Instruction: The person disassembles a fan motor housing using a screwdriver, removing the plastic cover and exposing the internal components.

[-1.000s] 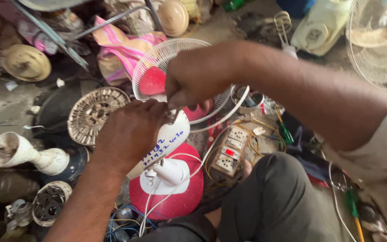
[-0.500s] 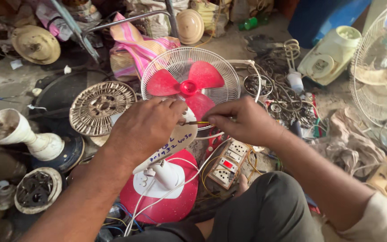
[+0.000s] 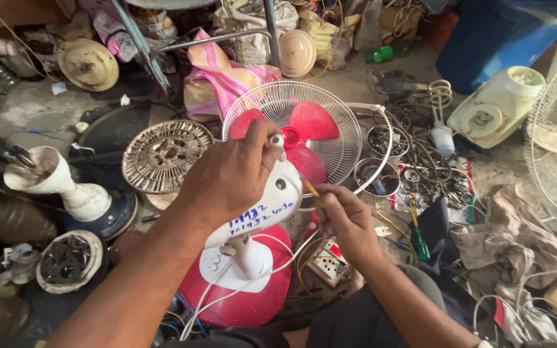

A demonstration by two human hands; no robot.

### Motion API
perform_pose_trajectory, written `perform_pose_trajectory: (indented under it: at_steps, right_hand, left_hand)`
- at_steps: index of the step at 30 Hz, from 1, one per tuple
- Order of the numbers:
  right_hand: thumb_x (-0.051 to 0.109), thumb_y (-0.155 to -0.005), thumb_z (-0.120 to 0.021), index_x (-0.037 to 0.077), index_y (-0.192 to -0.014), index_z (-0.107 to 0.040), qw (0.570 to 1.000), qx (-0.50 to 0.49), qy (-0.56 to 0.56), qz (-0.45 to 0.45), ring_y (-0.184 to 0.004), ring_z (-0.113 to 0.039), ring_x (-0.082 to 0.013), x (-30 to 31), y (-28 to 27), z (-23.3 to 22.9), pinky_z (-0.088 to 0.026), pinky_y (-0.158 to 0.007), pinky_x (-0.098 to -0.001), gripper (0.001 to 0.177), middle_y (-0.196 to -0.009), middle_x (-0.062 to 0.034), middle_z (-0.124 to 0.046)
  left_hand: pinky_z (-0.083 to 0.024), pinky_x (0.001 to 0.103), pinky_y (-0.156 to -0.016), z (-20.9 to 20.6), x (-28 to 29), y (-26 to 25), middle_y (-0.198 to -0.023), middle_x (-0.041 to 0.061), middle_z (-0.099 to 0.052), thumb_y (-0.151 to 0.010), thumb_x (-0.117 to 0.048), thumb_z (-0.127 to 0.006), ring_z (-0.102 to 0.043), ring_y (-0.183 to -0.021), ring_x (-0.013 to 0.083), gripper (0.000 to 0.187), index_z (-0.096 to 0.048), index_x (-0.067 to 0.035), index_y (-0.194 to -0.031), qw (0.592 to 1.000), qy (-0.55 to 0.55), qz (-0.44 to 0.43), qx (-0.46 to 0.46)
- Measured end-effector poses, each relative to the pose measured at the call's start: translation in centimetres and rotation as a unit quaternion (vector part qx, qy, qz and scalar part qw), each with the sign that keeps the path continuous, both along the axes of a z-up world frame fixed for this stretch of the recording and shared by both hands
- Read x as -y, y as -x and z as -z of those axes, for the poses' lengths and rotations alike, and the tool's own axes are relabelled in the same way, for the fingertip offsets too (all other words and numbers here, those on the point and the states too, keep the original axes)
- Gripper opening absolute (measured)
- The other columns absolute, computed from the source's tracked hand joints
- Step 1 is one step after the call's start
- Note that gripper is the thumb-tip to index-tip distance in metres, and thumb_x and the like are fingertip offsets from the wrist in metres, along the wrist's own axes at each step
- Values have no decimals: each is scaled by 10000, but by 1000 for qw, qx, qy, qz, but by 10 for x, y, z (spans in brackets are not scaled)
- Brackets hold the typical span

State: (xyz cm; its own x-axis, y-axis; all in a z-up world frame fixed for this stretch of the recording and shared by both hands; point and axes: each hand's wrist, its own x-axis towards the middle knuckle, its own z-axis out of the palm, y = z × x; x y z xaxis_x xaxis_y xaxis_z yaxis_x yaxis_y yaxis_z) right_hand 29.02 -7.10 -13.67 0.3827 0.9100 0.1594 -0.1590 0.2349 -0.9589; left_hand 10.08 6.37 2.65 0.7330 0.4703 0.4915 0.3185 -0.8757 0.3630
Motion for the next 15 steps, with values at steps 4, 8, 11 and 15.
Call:
perform_pose_trajectory:
  at_steps: [4,8,11,15]
  right_hand:
    - [238,-1083,-526,-29,-1311,-552,999,-27,-14,13,-697,-570,-81,18,3,1,-503,-624,-232,352,-900,-28,-614]
    - [184,-1076,-550,-5,-1338,-477,999,-30,-42,-16,-651,-563,-89,14,10,-32,-473,-547,-246,332,-898,-34,-582]
    - [137,-1016,-599,40,-1355,-513,996,-65,-57,-24,-556,-513,-59,0,23,-64,-434,-472,-233,363,-976,-21,-640]
    - [77,-1013,-698,-37,-1307,-573,992,-111,-65,-8,-531,-501,-61,-20,36,-84,-426,-465,-244,340,-961,-55,-659]
  left_hand:
    - [-537,525,-601,2,-1,-4,-793,154,-741,-1042,-344,-565,-725,-731,394,296,-516,-68,-1136,1000,5,-2,-10]
    - [-535,508,-639,2,0,0,-882,146,-744,-1051,-340,-578,-729,-789,369,286,-581,-54,-1068,999,-22,28,18]
    - [-543,479,-694,4,2,5,-1032,148,-720,-1082,-302,-580,-724,-881,354,256,-577,-48,-1104,992,-53,63,93]
    - [-545,468,-698,6,2,6,-1021,117,-708,-1075,-304,-600,-728,-889,335,249,-578,-57,-1105,995,-25,47,90]
